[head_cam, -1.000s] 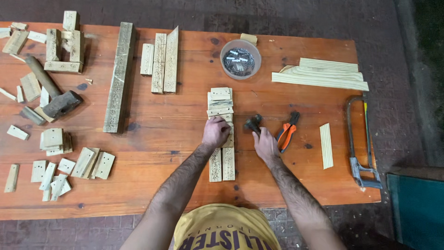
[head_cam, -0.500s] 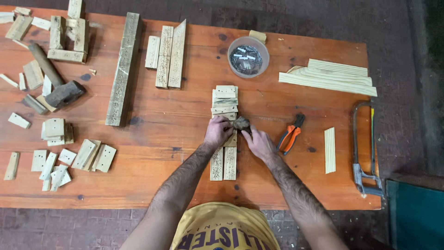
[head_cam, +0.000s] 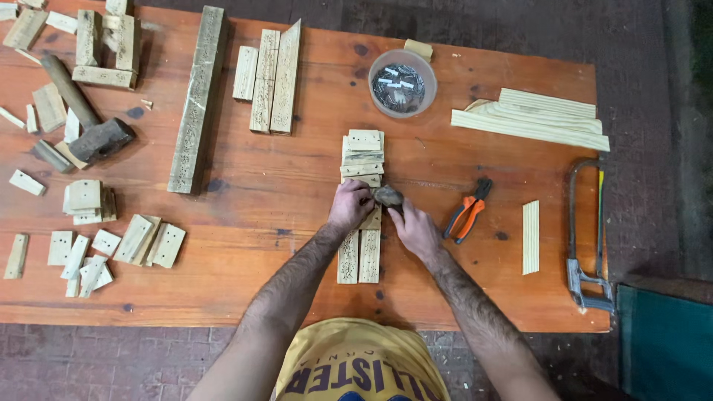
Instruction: The person assembles small wooden frames by nailing pre-cut pieces together on a workbench. They repeatedly pick up nails, position the wood pieces, and hammer them into place, stacking completed frames as they progress.
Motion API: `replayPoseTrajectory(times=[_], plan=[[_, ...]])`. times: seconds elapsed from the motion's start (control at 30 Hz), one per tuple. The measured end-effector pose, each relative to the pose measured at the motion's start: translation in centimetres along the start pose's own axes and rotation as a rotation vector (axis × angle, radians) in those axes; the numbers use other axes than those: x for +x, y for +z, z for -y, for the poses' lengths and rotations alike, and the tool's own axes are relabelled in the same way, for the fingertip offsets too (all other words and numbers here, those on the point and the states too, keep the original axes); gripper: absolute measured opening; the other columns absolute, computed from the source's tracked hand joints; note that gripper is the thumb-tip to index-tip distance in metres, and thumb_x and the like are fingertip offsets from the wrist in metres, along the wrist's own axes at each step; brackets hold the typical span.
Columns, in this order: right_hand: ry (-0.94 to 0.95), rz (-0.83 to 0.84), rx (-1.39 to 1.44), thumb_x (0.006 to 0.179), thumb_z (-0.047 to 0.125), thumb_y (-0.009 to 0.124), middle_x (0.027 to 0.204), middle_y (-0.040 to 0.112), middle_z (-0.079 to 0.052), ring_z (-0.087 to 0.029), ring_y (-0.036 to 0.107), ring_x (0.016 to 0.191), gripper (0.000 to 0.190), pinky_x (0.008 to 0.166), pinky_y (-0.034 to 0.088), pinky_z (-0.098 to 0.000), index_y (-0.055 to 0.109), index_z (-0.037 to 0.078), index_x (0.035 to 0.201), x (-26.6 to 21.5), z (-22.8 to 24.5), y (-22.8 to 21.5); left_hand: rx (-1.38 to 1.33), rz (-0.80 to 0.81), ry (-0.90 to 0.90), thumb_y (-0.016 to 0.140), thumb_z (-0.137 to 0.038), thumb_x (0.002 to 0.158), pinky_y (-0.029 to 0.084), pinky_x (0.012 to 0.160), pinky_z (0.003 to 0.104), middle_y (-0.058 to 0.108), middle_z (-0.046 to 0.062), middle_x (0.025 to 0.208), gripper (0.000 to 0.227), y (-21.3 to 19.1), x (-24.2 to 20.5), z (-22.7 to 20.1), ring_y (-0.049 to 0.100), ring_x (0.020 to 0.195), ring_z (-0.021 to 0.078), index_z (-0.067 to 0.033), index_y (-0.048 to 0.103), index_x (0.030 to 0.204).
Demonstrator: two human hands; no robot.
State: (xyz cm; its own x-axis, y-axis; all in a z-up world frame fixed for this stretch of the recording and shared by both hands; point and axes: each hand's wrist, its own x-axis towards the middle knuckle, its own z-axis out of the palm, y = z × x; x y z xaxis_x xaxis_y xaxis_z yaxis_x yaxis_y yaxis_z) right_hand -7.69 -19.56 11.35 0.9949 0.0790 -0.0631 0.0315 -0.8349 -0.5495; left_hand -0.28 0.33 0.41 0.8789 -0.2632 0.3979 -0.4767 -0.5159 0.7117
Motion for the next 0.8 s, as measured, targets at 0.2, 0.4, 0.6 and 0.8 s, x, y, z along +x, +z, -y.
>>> replayPoseTrajectory(times=[0.2, 0.4, 0.6, 0.8], plan=[[0.101, -0.041, 0.200, 0.106, 0.047, 0.055, 0.091, 0.071, -0.033, -0.050, 0.071, 0.089, 0.048, 0.066, 0.060, -0.0590, 0.063, 0.000, 0.115, 0.2, -2.1, 1.0, -0.015, 0.035, 0.004, 0.083, -0.021, 0.077, 0.051, 0.079, 0.034, 0.071, -0.005, 0.094, 0.009, -0.8, 0.4, -0.1, 0.066, 0.091, 0.0204, -0.0228, 0.075, 0.079], [0.163, -0.024, 0.231, 0.106, 0.044, 0.056, 0.096, 0.071, -0.034, -0.050, 0.070, 0.095, 0.049, 0.072, 0.059, -0.0596, 0.061, -0.002, 0.124, 0.2, -3.0, -0.3, -0.024, 0.148, 0.066, 0.079, -0.019, 0.078, 0.055, 0.078, 0.034, 0.072, -0.002, 0.089, 0.004, -0.4, 0.7, 1.4, 0.068, 0.089, 0.0222, -0.0209, 0.076, 0.079], [0.177, 0.030, 0.211, 0.104, 0.045, 0.058, 0.102, 0.071, -0.035, -0.048, 0.070, 0.100, 0.050, 0.078, 0.058, -0.0595, 0.060, 0.000, 0.127, -0.2, -1.4, -0.7, 0.173, 0.079, 0.144, 0.086, -0.025, 0.076, 0.050, 0.102, 0.041, 0.070, 0.003, 0.119, 0.040, -6.1, 2.0, -2.0, 0.063, 0.124, 0.0257, -0.0166, 0.075, 0.113], [0.110, 0.053, 0.200, 0.105, 0.041, 0.057, 0.094, 0.070, -0.036, -0.052, 0.070, 0.091, 0.047, 0.070, 0.058, -0.0613, 0.059, -0.004, 0.119, 0.2, -1.9, 1.4, 0.157, 0.121, 0.139, 0.081, -0.029, 0.086, 0.045, 0.114, 0.041, 0.071, 0.003, 0.131, 0.034, -4.7, 0.6, 0.0, 0.057, 0.136, 0.0269, -0.0173, 0.077, 0.117]])
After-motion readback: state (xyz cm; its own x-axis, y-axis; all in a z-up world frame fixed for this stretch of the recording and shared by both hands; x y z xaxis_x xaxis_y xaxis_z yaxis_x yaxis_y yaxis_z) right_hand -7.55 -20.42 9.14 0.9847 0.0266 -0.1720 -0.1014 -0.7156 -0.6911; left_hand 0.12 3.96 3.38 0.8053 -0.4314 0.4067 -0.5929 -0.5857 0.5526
